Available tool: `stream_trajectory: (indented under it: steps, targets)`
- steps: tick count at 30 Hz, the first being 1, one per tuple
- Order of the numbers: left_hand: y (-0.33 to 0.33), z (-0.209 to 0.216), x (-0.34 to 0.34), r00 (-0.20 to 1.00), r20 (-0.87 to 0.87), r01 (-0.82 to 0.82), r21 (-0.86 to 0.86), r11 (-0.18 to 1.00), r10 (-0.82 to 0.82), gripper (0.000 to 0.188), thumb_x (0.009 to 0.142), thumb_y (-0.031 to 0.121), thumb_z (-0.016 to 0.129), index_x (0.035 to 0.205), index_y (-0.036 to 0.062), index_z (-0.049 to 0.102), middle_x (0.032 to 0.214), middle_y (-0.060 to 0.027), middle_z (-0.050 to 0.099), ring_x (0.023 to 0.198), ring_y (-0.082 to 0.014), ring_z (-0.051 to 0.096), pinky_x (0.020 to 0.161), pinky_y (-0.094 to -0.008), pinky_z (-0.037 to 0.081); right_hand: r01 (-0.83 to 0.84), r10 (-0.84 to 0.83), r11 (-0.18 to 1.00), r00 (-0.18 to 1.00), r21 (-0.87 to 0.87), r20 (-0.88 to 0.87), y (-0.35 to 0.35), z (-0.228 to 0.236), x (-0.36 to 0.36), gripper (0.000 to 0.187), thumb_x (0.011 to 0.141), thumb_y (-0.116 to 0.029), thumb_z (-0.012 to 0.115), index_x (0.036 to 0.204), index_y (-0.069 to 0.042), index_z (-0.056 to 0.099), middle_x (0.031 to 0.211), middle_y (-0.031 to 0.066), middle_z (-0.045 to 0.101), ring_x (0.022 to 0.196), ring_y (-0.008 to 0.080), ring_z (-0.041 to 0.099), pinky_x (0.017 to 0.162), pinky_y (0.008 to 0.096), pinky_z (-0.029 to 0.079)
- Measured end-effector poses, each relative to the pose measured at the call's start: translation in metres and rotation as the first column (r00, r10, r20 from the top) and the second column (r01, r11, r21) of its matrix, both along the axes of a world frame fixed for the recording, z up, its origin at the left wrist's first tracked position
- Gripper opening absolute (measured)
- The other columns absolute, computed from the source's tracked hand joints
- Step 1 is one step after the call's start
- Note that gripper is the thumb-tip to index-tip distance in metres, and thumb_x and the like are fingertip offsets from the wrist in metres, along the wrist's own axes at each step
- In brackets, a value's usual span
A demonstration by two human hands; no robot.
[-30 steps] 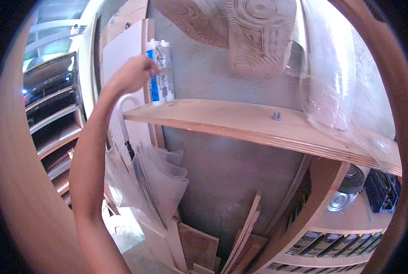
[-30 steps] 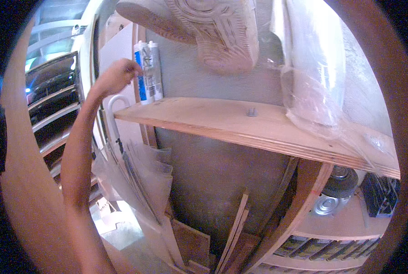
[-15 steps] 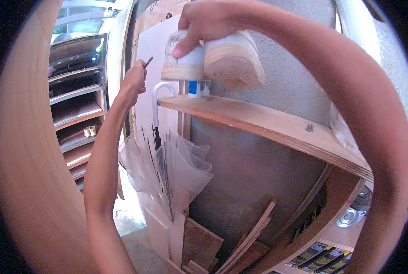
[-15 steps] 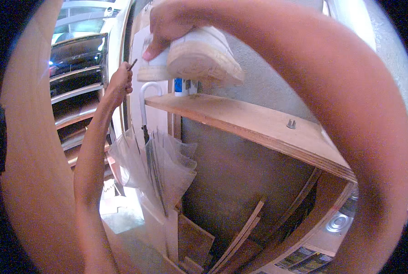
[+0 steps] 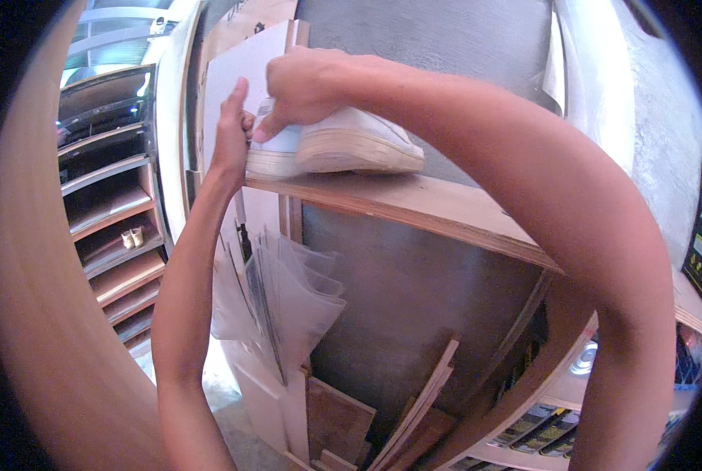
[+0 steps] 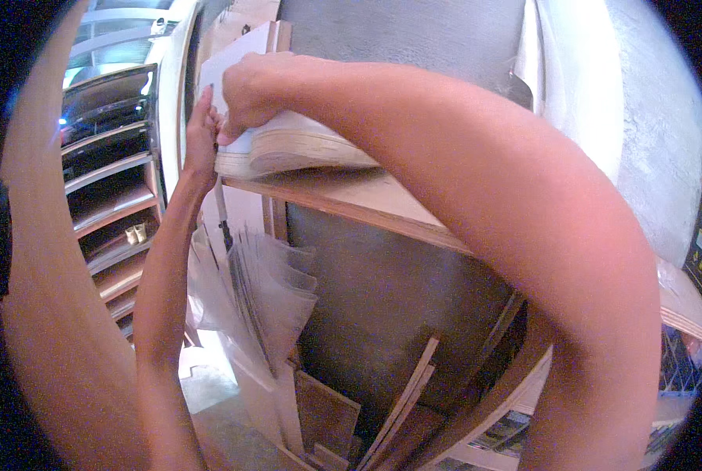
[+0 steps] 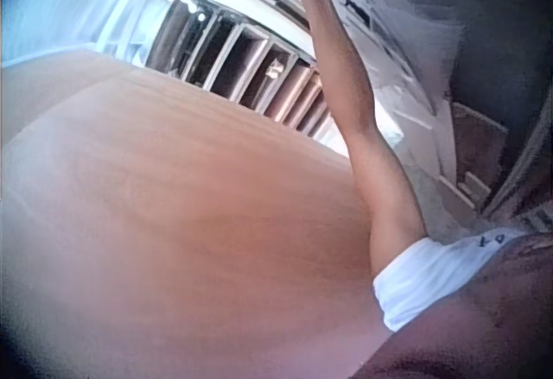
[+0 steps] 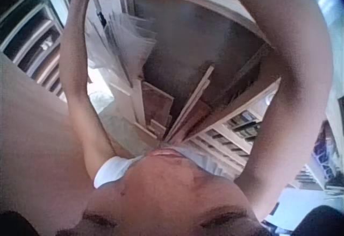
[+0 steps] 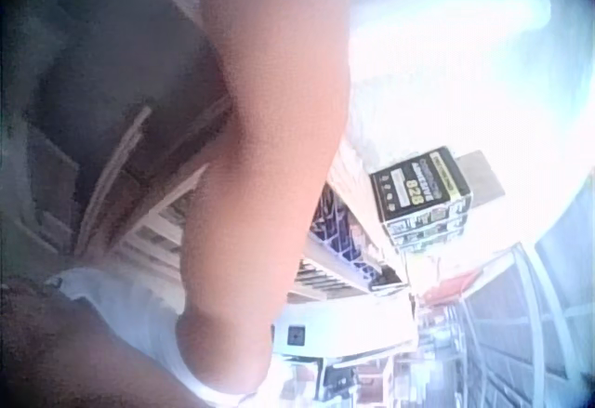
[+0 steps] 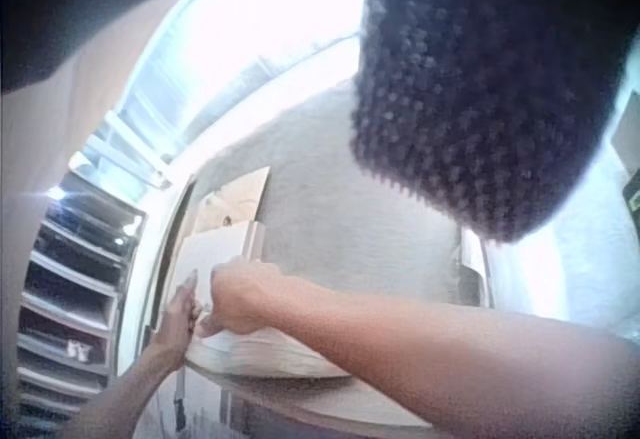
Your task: The person retrieves screws from a drawer, then uses a cordless drill to fasten screws into a wooden shelving unit. They move around the workshop, handling screws and the drill, and secure multiple points on the shelf structure.
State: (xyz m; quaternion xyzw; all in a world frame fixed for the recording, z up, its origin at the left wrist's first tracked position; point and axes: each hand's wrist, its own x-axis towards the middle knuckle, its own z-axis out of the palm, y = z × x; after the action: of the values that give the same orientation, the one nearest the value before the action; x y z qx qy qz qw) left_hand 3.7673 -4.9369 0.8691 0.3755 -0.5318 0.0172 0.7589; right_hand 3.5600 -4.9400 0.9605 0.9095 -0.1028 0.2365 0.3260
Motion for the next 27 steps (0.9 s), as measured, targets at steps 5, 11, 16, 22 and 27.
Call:
stream_trajectory:
  steps: [5,11,16,22,27]
  targets:
    - [0.01,-0.021,-0.032,0.959,-0.04,-0.284,-0.171,0.943,0.281,0.051,0.105,0.06,0.051,0.095,0.0091,0.053,0.081,-0.0025,0.046,0.076,-0.0191,0.048,0.078,-0.0369,0.041,-0.058,0.058,0.998,0.997,0.002,0.06,0.002,-0.008,-0.006,0.061,0.087,-0.059,0.077,0.107,-0.001,0.08,0.103,0.0272,0.076,0.1,0.0434,0.074,0.09,0.051,0.058]
    - [0.019,-0.011,-0.054,0.823,-0.09,-0.568,-0.082,0.819,0.561,0.068,0.107,0.056,0.045,0.108,-0.01,0.062,0.108,-0.0319,0.067,0.109,-0.0427,0.063,0.101,-0.0486,0.042,-0.063,0.074,0.996,0.981,-0.07,0.177,0.003,-0.015,-0.03,0.032,0.093,-0.027,0.071,0.113,-0.003,0.078,0.107,0.0251,0.076,0.103,0.0421,0.075,0.087,0.0506,0.06]
    - [0.018,-0.013,-0.049,0.802,-0.107,-0.595,-0.05,0.802,0.588,0.07,0.107,0.054,0.044,0.109,-0.0114,0.068,0.109,-0.0338,0.067,0.111,-0.0472,0.063,0.104,-0.0521,0.041,-0.049,0.062,0.997,0.969,-0.059,0.24,0.009,-0.028,-0.015,0.026,0.087,-0.007,0.065,0.106,0.0,0.08,0.11,0.0272,0.076,0.101,0.0415,0.076,0.084,0.0486,0.062]
    - [0.011,-0.017,-0.036,0.885,-0.156,-0.457,-0.125,0.881,0.438,0.065,0.109,0.052,0.04,0.087,-0.0049,0.061,0.081,-0.0177,0.056,0.08,-0.0299,0.05,0.083,-0.0472,0.04,-0.168,0.176,0.984,0.939,-0.051,0.296,0.009,-0.042,-0.001,0.026,0.087,-0.009,0.066,0.107,0.001,0.078,0.102,0.0303,0.076,0.096,0.0425,0.077,0.083,0.0503,0.062]
    - [-0.007,-0.015,-0.013,0.829,-0.049,-0.557,-0.173,0.812,0.558,0.062,0.112,0.045,0.039,0.098,-0.0081,0.067,0.093,-0.0233,0.065,0.091,-0.0356,0.059,0.091,-0.0493,0.042,-0.193,0.204,0.979,0.942,-0.07,0.267,-0.005,-0.038,-0.004,0.031,0.09,-0.015,0.064,0.114,0.002,0.074,0.105,0.0296,0.075,0.097,0.0469,0.075,0.086,0.0519,0.061]
